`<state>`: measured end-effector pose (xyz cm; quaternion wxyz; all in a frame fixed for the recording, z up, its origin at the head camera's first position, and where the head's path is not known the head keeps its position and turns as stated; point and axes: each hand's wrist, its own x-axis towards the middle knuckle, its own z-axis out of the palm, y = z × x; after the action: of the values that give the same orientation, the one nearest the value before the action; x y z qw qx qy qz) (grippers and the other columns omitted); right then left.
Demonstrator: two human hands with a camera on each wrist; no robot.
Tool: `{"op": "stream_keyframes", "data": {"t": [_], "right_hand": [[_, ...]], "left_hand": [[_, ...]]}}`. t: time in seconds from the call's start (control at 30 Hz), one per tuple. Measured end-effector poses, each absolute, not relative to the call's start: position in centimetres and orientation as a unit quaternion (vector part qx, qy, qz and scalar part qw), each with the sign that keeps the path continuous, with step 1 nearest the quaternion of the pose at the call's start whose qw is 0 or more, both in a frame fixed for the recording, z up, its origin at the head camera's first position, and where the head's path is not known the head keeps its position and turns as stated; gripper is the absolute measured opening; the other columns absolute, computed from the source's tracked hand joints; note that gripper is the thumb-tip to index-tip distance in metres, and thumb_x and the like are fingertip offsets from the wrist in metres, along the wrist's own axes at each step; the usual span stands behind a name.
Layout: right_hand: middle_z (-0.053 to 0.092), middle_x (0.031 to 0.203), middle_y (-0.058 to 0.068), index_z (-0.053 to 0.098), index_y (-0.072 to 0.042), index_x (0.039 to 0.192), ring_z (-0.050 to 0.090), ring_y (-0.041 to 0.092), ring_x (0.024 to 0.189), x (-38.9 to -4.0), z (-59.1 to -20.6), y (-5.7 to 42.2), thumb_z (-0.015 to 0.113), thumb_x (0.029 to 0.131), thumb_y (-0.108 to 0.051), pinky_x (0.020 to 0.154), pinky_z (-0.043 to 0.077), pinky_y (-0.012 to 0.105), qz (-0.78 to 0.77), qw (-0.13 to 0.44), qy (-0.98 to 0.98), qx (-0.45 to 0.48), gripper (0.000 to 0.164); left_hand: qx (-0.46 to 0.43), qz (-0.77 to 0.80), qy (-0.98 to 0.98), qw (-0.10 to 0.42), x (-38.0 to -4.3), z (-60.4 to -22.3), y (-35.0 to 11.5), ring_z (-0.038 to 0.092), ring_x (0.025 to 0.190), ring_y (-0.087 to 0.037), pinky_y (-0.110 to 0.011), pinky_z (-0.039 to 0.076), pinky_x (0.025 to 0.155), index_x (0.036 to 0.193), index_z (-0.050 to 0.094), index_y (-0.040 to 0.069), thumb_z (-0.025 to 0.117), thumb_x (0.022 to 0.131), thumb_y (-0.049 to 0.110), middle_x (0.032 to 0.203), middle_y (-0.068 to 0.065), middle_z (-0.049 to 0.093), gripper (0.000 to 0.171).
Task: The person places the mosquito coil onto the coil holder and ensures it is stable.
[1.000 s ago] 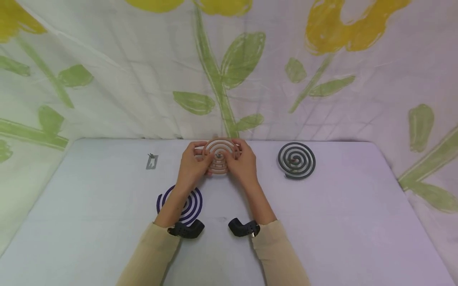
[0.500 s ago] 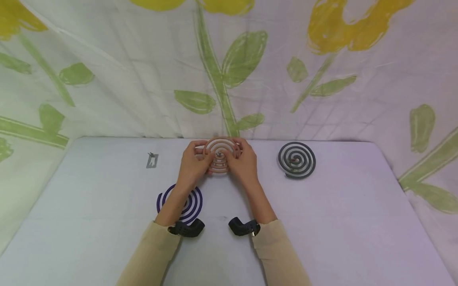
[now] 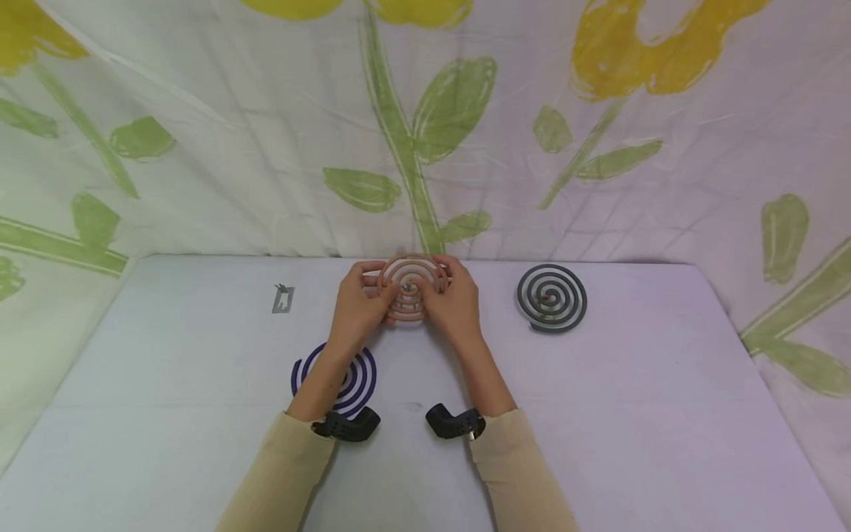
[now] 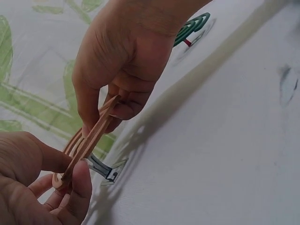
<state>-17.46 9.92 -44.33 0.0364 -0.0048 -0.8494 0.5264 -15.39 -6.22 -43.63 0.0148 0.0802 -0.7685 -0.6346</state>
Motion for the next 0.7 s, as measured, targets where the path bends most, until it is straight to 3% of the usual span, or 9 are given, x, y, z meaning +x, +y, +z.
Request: {"op": "stream_keyframes", "data": {"t": [0.7], "right_hand": [[0.071, 0.123, 0.023, 0.063, -0.006, 0.142, 0.071, 0.035, 0.095, -17.52, -44.22, 9.99, 0.080, 0.094, -0.019, 0.072, 0.052, 0.024, 0.522, 0.027, -0.852, -0.010, 0.052]], "left_hand": [[0.081, -0.633, -0.770, 0.018, -15.37, -43.38, -6.16, 0.070, 0.064, -0.017, -0.034, 0.062, 0.048, 0.138, 0.059, 0.006, 0.073, 0.095, 0.007, 0.112, -0.021, 0.070, 0.045]]}}
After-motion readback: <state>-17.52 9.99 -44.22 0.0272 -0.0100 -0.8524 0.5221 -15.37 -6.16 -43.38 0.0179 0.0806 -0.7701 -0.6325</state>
